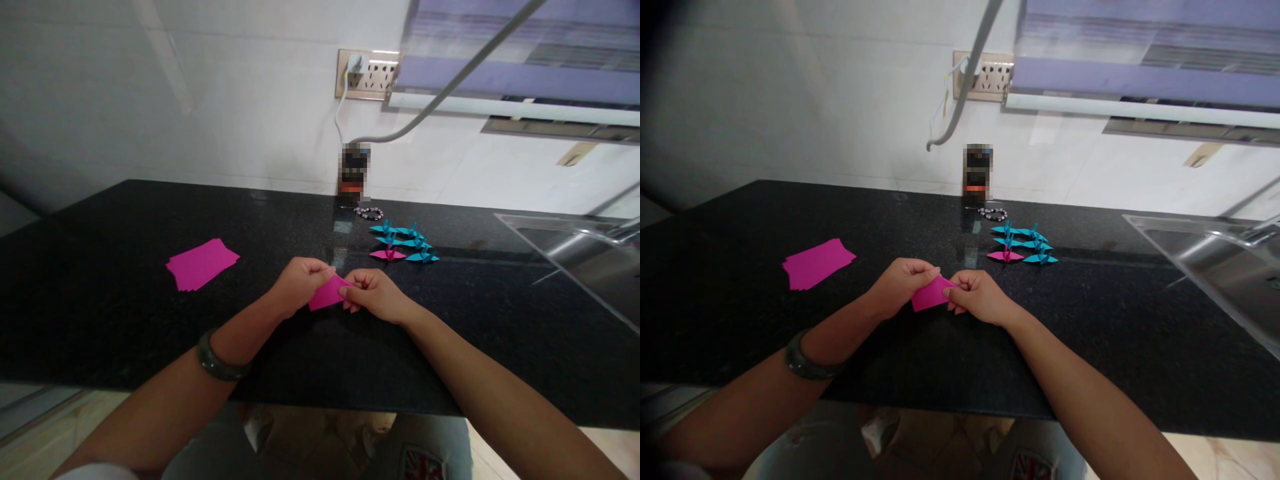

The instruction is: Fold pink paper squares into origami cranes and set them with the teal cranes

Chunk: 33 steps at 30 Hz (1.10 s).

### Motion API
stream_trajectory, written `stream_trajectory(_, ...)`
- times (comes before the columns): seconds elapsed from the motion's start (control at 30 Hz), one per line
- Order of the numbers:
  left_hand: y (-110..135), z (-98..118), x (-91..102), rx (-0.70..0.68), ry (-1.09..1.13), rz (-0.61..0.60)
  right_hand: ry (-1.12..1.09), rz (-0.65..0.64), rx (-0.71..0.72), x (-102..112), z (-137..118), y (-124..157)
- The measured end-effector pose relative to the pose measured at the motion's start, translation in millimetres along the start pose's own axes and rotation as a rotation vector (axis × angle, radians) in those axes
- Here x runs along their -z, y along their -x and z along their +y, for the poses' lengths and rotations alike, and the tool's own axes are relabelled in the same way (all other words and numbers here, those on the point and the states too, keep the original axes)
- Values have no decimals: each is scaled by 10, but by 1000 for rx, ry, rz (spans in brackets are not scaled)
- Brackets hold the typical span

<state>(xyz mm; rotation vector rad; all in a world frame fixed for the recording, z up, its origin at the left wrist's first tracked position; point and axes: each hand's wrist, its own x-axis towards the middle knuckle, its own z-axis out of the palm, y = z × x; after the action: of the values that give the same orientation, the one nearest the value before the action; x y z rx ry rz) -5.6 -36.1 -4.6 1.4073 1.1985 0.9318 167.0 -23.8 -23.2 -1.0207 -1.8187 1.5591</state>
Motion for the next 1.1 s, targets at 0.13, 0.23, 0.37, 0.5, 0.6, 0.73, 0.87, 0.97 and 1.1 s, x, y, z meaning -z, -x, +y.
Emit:
stream_trajectory(0.13, -16, -6, 28, -67, -92, 26, 16, -2, 3, 8, 22, 0)
stream_trajectory(0.23, -26, -19, 47, -134, -220, 23, 30, -2, 6, -6, 32, -2)
stream_trajectory(0.37, -23, -48, 49, -166, -324, 26, 82, 27, 56, -29, 26, -15)
stream_trajectory(0.5, -3, -66, 26, -177, -345, 10, 199, 118, 153, -27, -5, -21)
stream_trajectory(0.6, 14, -51, 5, -159, -327, 9, 248, 135, 178, -20, -29, -13)
stream_trajectory(0.73, 14, -29, 0, -132, -313, 48, 288, 161, 178, -9, -27, -3)
stream_trajectory(0.87, -12, -25, 57, -100, -240, 122, 227, 152, 126, 41, -14, 2)
stream_trajectory(0.97, -39, -13, 133, -83, -171, 177, 226, 184, 131, 138, -18, 5)
stream_trajectory(1.1, -74, 1, 196, -91, -45, 288, 155, 303, 88, 278, -31, 3)
